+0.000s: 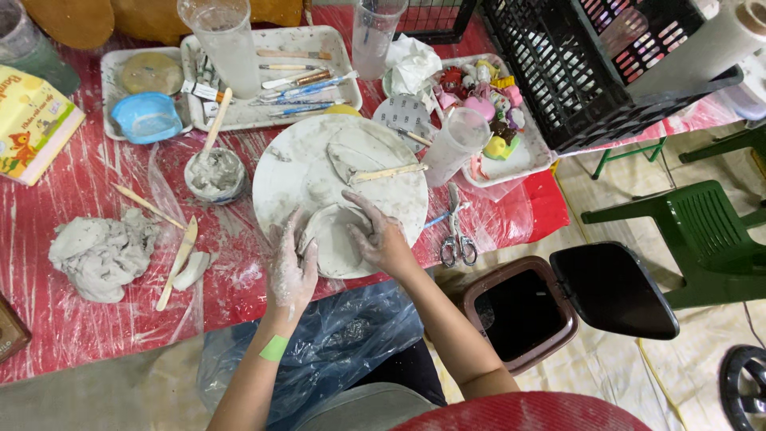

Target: The person shapes a small clay bowl by hand at a pottery work table, pressing and pinching the walls of the clay form with both hands on a round bat. They rotate the piece, add slip from a small bowl, and continue smoothing and thinning the walls throughout the clip.

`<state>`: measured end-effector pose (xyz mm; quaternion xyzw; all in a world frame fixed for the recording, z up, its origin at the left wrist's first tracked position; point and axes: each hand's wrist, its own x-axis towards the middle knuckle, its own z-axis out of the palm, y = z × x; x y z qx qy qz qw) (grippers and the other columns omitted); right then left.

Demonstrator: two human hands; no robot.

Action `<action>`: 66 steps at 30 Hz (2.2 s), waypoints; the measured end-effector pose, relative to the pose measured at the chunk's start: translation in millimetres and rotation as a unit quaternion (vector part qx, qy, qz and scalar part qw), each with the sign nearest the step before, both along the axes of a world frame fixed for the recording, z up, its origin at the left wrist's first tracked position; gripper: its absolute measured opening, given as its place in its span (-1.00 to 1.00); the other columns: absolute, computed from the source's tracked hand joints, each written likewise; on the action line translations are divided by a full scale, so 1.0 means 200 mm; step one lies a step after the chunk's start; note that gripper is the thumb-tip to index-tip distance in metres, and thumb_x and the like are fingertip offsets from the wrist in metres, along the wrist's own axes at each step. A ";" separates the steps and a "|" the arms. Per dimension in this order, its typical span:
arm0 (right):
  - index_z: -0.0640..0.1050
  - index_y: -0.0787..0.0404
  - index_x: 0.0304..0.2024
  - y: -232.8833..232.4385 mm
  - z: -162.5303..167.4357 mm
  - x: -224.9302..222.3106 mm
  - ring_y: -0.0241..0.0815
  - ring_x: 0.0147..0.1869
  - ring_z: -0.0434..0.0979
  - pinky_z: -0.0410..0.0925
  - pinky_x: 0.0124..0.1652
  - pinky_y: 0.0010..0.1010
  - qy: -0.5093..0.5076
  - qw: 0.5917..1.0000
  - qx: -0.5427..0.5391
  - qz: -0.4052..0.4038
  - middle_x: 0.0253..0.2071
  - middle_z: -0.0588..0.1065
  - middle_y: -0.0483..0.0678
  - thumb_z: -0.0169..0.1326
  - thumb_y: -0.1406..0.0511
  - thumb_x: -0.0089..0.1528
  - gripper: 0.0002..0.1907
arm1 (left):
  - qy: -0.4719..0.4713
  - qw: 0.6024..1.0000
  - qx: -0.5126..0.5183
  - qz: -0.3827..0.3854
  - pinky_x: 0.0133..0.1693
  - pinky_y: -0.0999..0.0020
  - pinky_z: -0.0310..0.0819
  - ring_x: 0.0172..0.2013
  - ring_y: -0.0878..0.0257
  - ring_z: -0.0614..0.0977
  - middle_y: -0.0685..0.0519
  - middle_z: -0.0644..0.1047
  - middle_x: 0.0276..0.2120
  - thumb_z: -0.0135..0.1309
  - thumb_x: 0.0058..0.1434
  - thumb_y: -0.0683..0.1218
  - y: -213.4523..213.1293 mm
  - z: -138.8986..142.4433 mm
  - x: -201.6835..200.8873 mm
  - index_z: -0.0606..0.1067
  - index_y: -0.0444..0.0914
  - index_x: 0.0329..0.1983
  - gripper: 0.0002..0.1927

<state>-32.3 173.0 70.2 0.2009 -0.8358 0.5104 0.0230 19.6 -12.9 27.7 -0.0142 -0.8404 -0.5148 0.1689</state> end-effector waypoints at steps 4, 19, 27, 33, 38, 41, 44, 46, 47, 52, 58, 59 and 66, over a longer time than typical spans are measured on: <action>0.31 0.07 0.40 0.03 -0.07 -0.07 -0.06 0.15 0.59 0.42 0.06 -0.35 -0.054 0.998 0.012 0.008 0.13 0.54 0.15 0.16 0.41 0.24 -0.33 | -0.002 1.000 0.009 -0.015 0.31 -0.06 0.21 0.30 -0.31 0.38 -0.24 0.46 0.23 0.00 0.36 -0.13 0.00 -0.02 0.00 0.29 -0.27 0.38 -0.49; 0.41 0.27 0.25 0.04 -0.09 -0.15 -0.18 0.26 0.49 0.33 0.24 -0.37 -0.061 0.985 -0.095 0.130 0.20 0.49 0.08 0.18 0.47 0.16 -0.41 | -0.057 0.997 0.056 -0.001 0.44 0.04 0.15 -0.10 -0.18 0.47 -0.13 0.61 0.04 -0.04 0.42 0.00 0.02 -0.16 0.02 0.46 -0.18 0.31 -0.57; 0.60 0.20 0.11 -0.09 -0.17 -0.08 -0.22 -0.01 0.68 0.47 0.05 -0.41 -0.048 0.999 -0.011 0.011 -0.04 0.67 0.05 0.08 0.43 0.26 -0.64 | -0.001 0.993 -0.076 0.087 0.46 -0.14 -0.05 0.39 -0.25 0.28 -0.18 0.55 0.16 -0.02 0.45 -0.01 0.09 -0.23 0.00 0.49 -0.26 0.27 -0.60; 0.52 0.22 0.19 -0.11 -0.23 -0.06 -0.25 0.14 0.59 0.41 0.13 -0.41 -0.053 0.995 -0.082 0.028 0.06 0.60 0.04 -0.01 0.43 0.35 -0.65 | 0.037 0.993 -0.110 0.036 0.46 -0.21 -0.26 0.34 -0.08 0.45 -0.20 0.37 0.40 -0.25 0.49 -0.01 0.15 -0.17 0.03 0.18 -0.30 0.49 -0.45; 0.42 0.26 0.30 -0.06 -0.18 -0.07 -0.26 0.25 0.49 0.30 0.26 -0.40 -0.119 0.974 -0.158 0.111 0.17 0.53 -0.03 -0.09 0.38 0.39 -0.59 | 0.060 0.998 -0.023 0.001 0.49 -0.16 -0.23 0.39 -0.14 0.38 -0.24 0.29 0.44 -0.22 0.50 -0.01 0.15 -0.03 0.07 -0.05 -0.32 0.60 -0.32; 0.37 0.25 0.34 -0.03 -0.14 -0.09 -0.25 0.30 0.44 0.28 0.30 -0.39 -0.155 0.945 -0.245 0.150 0.24 0.48 -0.04 -0.12 0.31 0.39 -0.54 | 0.095 0.963 0.234 -0.094 0.37 -0.17 -0.08 0.44 -0.11 0.19 -0.27 0.02 0.49 -0.02 0.47 -0.02 0.09 0.03 0.08 -0.15 -0.34 0.56 -0.21; 0.45 0.33 0.27 -0.02 -0.13 -0.08 -0.20 0.31 0.45 0.27 0.32 -0.35 -0.124 0.948 -0.243 0.164 0.23 0.50 0.00 -0.15 0.22 0.45 -0.57 | 0.059 0.997 -0.045 0.005 0.48 -0.13 -0.20 0.32 -0.06 0.49 -0.22 0.48 0.29 0.11 0.35 -0.06 0.01 0.06 0.08 0.18 -0.29 0.48 -0.32; 0.49 0.33 0.23 -0.03 -0.14 -0.07 -0.22 0.22 0.49 0.32 0.26 -0.35 -0.153 0.953 -0.228 0.131 0.16 0.53 0.00 -0.19 0.18 0.48 -0.56 | 0.051 0.996 -0.074 -0.018 0.44 -0.15 -0.20 0.22 -0.08 0.53 -0.26 0.53 0.13 0.19 0.23 0.01 -0.02 0.06 0.08 0.23 -0.33 0.43 -0.24; 0.51 0.33 0.21 -0.04 -0.15 -0.07 -0.23 0.17 0.50 0.35 0.23 -0.34 -0.165 0.954 -0.220 0.116 0.13 0.55 -0.01 -0.20 0.16 0.49 -0.55 | 0.051 0.994 -0.090 -0.030 0.42 -0.16 -0.21 0.17 -0.09 0.54 -0.27 0.56 0.06 0.23 0.17 0.04 -0.03 0.06 0.06 0.25 -0.36 0.40 -0.20; 0.54 0.33 0.12 -0.08 -0.22 -0.07 -0.26 0.13 0.52 0.36 0.20 -0.35 -0.141 0.957 -0.241 0.080 0.06 0.57 -0.02 -0.19 0.12 0.49 -0.54 | 0.036 0.997 -0.071 -0.011 0.46 -0.10 -0.05 0.20 -0.18 0.52 -0.18 0.59 0.08 -0.02 0.39 -0.10 0.06 -0.04 0.03 0.33 -0.28 0.43 -0.47; 0.56 0.34 0.07 -0.09 -0.25 -0.06 -0.25 0.08 0.53 0.39 0.15 -0.33 -0.134 0.958 -0.243 0.069 0.01 0.58 -0.01 -0.18 0.06 0.49 -0.50 | 0.075 0.994 -0.084 0.016 0.47 -0.14 -0.08 0.25 -0.16 0.52 -0.12 0.48 0.28 -0.09 0.41 -0.17 0.09 -0.10 0.05 0.31 -0.23 0.43 -0.49; 0.55 0.35 0.07 -0.09 -0.24 -0.06 -0.24 0.07 0.53 0.39 0.15 -0.32 -0.135 0.958 -0.243 0.069 0.01 0.58 0.00 -0.17 0.04 0.49 -0.48 | 0.067 0.993 -0.096 0.019 0.49 -0.14 -0.09 0.26 -0.15 0.52 -0.09 0.46 0.31 -0.09 0.41 -0.17 0.08 -0.09 0.05 0.29 -0.23 0.45 -0.48; 0.51 0.37 0.13 -0.09 -0.21 -0.06 -0.20 0.12 0.54 0.38 0.19 -0.29 -0.120 0.939 -0.300 0.119 0.11 0.54 0.03 -0.25 -0.11 0.46 -0.31 | 0.021 0.997 -0.063 0.031 0.37 -0.20 -0.46 0.40 -0.29 0.16 -0.42 -0.05 0.48 0.10 0.26 -0.07 0.06 0.00 0.23 -0.19 -0.49 0.52 -0.04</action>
